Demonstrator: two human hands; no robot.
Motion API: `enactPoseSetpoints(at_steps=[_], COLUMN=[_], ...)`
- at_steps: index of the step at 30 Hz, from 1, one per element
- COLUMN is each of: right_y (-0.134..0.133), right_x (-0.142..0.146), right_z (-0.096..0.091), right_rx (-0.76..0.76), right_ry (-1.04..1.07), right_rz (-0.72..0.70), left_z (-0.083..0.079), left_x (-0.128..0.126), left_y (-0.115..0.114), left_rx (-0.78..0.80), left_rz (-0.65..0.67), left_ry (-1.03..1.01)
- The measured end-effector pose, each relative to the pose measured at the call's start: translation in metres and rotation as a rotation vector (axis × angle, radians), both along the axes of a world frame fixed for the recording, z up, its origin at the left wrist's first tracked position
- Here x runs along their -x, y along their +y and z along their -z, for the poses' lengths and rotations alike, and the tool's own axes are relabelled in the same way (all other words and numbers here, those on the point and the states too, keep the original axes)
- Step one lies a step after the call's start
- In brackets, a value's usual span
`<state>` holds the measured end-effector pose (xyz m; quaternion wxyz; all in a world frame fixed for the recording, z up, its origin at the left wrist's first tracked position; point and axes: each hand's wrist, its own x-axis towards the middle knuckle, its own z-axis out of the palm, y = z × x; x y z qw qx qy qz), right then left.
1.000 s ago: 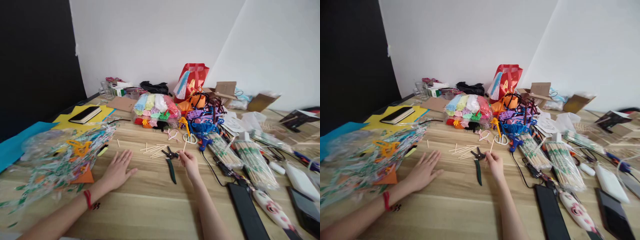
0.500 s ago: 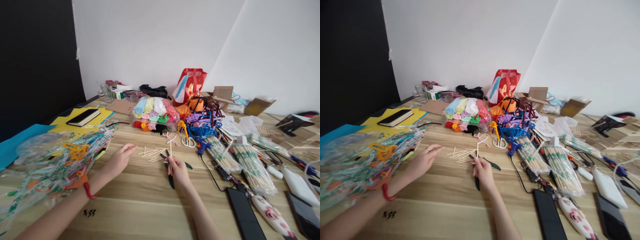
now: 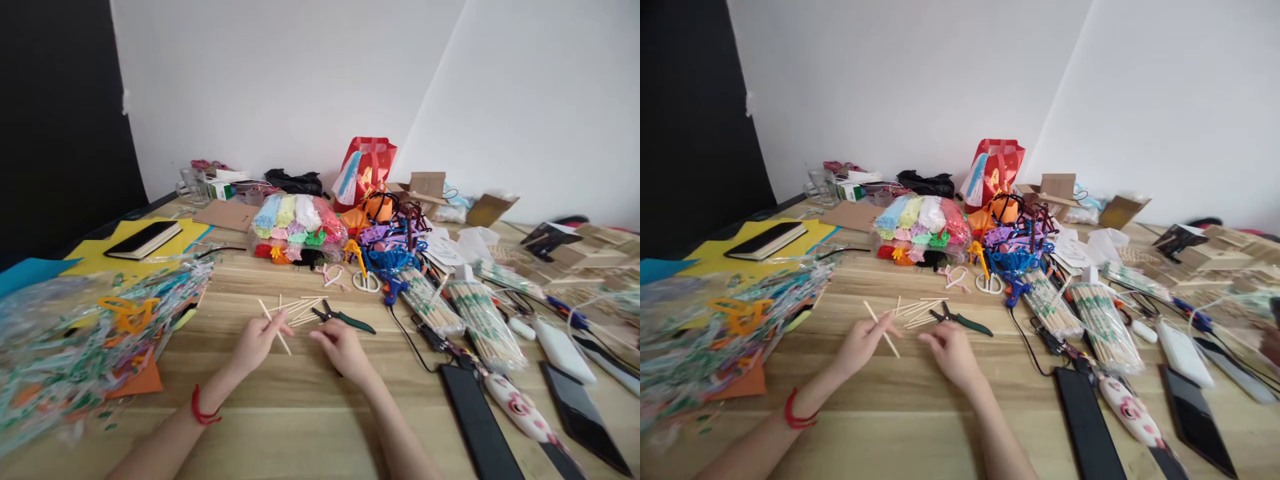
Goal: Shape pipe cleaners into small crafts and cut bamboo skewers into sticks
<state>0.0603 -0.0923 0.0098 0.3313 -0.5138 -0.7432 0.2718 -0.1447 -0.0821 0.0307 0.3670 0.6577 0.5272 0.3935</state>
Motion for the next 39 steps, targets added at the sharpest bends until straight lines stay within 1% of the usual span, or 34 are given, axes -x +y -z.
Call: enactPoseSetpoints(at_steps=[1,2,3,4,5,7,8,10,12,14,17,19,21,24,26,29,31,34,39], right_y=[0.005,0.010,0.015,0.019,0.022,0.027,0.028,0.026,0.023,0.018,0.014,0.012,0.011,0.006,0.000,-0.010,-0.017,-0.023,-0.026], right_x=[-0.008,-0.017,-0.024,-0.030,-0.035,-0.040,-0.042,-0.043,-0.044,-0.043,-0.035,-0.024,-0.011,0.003,0.008,0.016,0.023,0.034,0.038], right_z=[0.002,0.005,0.009,0.013,0.016,0.022,0.024,0.024,0.020,0.014,0.008,0.009,0.011,0.012,0.006,-0.006,-0.011,-0.013,-0.010], right_rx=[-0.076,-0.117,-0.119,-0.094,-0.056,0.019,0.049,0.105,0.171,0.235,0.291,0.345,0.441,0.560,0.628,0.787,0.873,0.947,0.989], right_ry=[-0.085,-0.175,-0.266,-0.351,-0.422,-0.512,-0.526,-0.493,-0.409,-0.308,-0.085,0.135,0.381,0.742,0.969,1.232,1.334,1.391,1.356], right_rz=[0.130,0.245,0.328,0.375,0.393,0.383,0.369,0.332,0.269,0.191,0.082,0.031,-0.004,-0.051,-0.152,-0.378,-0.469,-0.508,-0.490], left_z=[0.000,0.001,0.002,0.005,0.007,0.014,0.017,0.021,0.022,0.020,0.018,0.017,0.018,0.018,0.017,0.014,0.012,0.013,0.021], left_x=[0.005,0.009,0.012,0.014,0.014,0.011,0.009,0.005,0.003,0.002,0.002,0.000,-0.001,-0.002,-0.002,-0.002,-0.002,-0.001,-0.001], left_y=[0.002,0.004,0.006,0.006,0.006,0.004,0.002,-0.001,-0.004,-0.006,-0.008,-0.009,-0.011,-0.013,-0.014,-0.015,-0.015,-0.016,-0.017], left_rx=[-0.018,-0.027,-0.015,0.021,0.081,0.241,0.316,0.413,0.448,0.440,0.394,0.346,0.285,0.225,0.232,0.222,0.173,0.114,-0.014], left_rz=[-0.031,-0.043,-0.033,-0.002,0.043,0.132,0.164,0.192,0.181,0.163,0.175,0.207,0.237,0.236,0.212,0.172,0.162,0.175,0.138], left_ry=[-0.027,-0.063,-0.110,-0.166,-0.226,-0.326,-0.346,-0.300,-0.186,-0.098,-0.055,-0.030,0.010,0.037,0.009,-0.053,-0.082,-0.054,0.199])
